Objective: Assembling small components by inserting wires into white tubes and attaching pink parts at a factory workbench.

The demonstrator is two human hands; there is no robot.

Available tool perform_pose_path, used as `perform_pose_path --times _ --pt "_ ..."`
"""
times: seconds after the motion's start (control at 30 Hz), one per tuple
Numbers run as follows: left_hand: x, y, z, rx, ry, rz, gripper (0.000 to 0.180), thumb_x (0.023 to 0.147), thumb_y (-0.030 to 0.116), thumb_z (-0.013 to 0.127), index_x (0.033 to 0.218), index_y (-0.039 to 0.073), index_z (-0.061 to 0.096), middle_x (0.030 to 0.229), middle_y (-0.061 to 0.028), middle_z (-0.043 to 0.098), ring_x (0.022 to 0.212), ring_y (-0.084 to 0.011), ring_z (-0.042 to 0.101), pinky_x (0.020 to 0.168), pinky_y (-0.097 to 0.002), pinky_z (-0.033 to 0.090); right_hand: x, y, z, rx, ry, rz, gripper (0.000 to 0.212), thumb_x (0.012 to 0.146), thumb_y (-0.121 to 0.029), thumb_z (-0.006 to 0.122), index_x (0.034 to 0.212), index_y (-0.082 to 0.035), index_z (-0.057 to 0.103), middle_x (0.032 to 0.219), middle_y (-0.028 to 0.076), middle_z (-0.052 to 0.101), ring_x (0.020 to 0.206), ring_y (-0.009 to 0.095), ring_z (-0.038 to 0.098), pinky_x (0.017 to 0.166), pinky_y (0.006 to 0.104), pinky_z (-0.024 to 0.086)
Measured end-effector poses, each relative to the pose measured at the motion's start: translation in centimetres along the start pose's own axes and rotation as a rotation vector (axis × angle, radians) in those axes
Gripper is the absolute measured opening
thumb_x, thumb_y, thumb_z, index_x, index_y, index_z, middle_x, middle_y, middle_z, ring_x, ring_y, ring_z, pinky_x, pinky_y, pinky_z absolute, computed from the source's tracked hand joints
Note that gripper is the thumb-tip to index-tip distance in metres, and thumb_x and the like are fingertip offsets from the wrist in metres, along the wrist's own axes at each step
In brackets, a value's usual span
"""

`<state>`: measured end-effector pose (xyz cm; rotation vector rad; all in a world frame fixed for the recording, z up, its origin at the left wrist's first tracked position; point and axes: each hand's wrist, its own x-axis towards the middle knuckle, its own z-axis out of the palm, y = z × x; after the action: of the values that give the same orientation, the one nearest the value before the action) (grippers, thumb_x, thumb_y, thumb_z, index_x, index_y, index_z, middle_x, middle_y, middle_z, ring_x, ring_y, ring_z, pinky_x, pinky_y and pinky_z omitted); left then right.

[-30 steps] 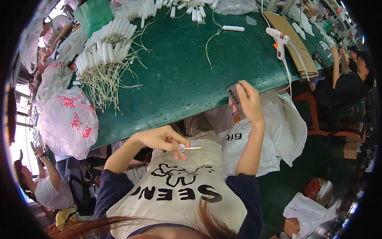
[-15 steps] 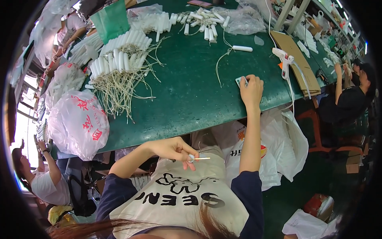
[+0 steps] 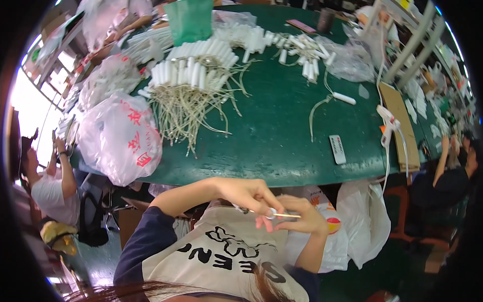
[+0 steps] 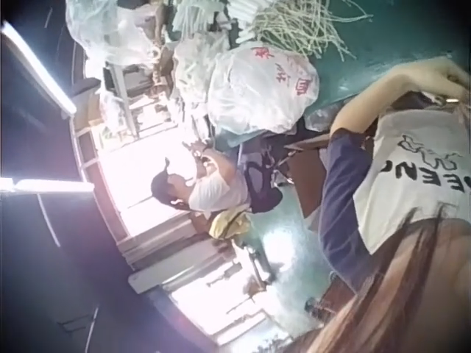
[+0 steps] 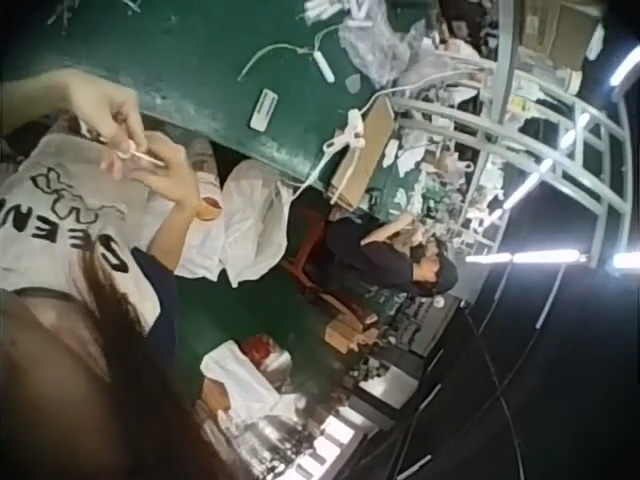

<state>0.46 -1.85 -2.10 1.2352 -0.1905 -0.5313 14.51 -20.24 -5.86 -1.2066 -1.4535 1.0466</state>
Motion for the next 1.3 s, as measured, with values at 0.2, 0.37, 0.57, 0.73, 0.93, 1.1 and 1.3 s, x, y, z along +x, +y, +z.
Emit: perform_pose_path --times 0.2,0.37,0.57,0.73,0.93,1.1,1.3 --pt "1.9 0.9 -0.3 0.071 0.095 0.046 0.032 0.093 0.018 0.053 0.119 0.0 0.056 0.085 -0.0079 0.071 0.07 -0.0078 0.064 0.058 -0.0218 0.047 -4.1 3.5 1.0 -0.159 0.453 0.045 0.022 0.074 0.002 0.062 0.096 0.001 0.064 0.083 0.009 0.066 0.072 0.017 0.062 0.065 0.0275 0.047" --pt "3.6 0.4 -4.2 0.411 0.496 0.157 0.023 0.09 0.018 0.056 0.1 -0.002 0.062 0.08 -0.0084 0.07 0.068 -0.0088 0.065 0.06 -0.0245 0.05 -5.3 3.2 1.2 -0.007 0.876 0.202 0.016 0.084 0.004 0.054 0.098 0.0 0.06 0.073 0.002 0.053 0.063 0.01 0.05 0.058 0.0246 0.043" --pt "6.1 -0.7 -8.2 1.085 0.926 0.174 0.016 0.078 0.016 0.064 0.082 0.002 0.068 0.077 -0.015 0.067 0.076 -0.0304 0.065 0.068 -0.0381 0.051 -3.7 1.7 0.9 -0.274 1.043 0.221 0.016 0.089 -0.001 0.055 0.104 0.0 0.058 0.081 -0.001 0.053 0.071 0.005 0.047 0.064 0.0186 0.039" --pt "6.5 -0.8 -7.9 1.322 1.05 0.376 0.017 0.076 0.016 0.066 0.087 0.003 0.068 0.081 -0.0127 0.065 0.086 -0.031 0.058 0.076 -0.0404 0.045 -3.0 1.6 0.7 -0.387 1.12 0.116 0.022 0.089 -0.008 0.056 0.109 0.0 0.056 0.09 0.003 0.057 0.071 0.009 0.05 0.062 0.0208 0.04" --pt "5.8 1.7 -2.3 0.334 0.723 0.193 0.039 0.098 0.035 0.045 0.104 0.0 0.061 0.102 -0.0116 0.065 0.083 -0.0166 0.064 0.068 -0.0291 0.05 -1.1 -2.1 1.1 -0.666 1.041 0.096 0.025 0.08 0.003 0.062 0.105 -0.002 0.06 0.088 0.011 0.06 0.077 0.022 0.058 0.07 0.0304 0.047" --pt "5.8 2.3 -1.9 -0.177 0.533 -0.085 0.046 0.099 0.037 0.036 0.103 -0.003 0.06 0.097 -0.0151 0.064 0.078 -0.0171 0.064 0.064 -0.0268 0.051 0.1 -2.4 1.9 -0.966 0.989 -0.047 0.035 0.069 0.009 0.065 0.1 -0.007 0.067 0.085 0.008 0.057 0.075 0.025 0.056 0.064 0.0335 0.045" --pt "6.0 1.1 -2.5 0.248 0.415 -0.158 0.045 0.1 0.036 0.037 0.091 0.001 0.063 0.076 -0.0061 0.063 0.054 -0.008 0.048 0.047 -0.022 0.04 0.3 -2.8 2.4 -1.203 0.931 -0.066 0.041 0.063 0.01 0.066 0.099 -0.009 0.069 0.083 0.006 0.054 0.072 0.024 0.052 0.058 0.0352 0.042"
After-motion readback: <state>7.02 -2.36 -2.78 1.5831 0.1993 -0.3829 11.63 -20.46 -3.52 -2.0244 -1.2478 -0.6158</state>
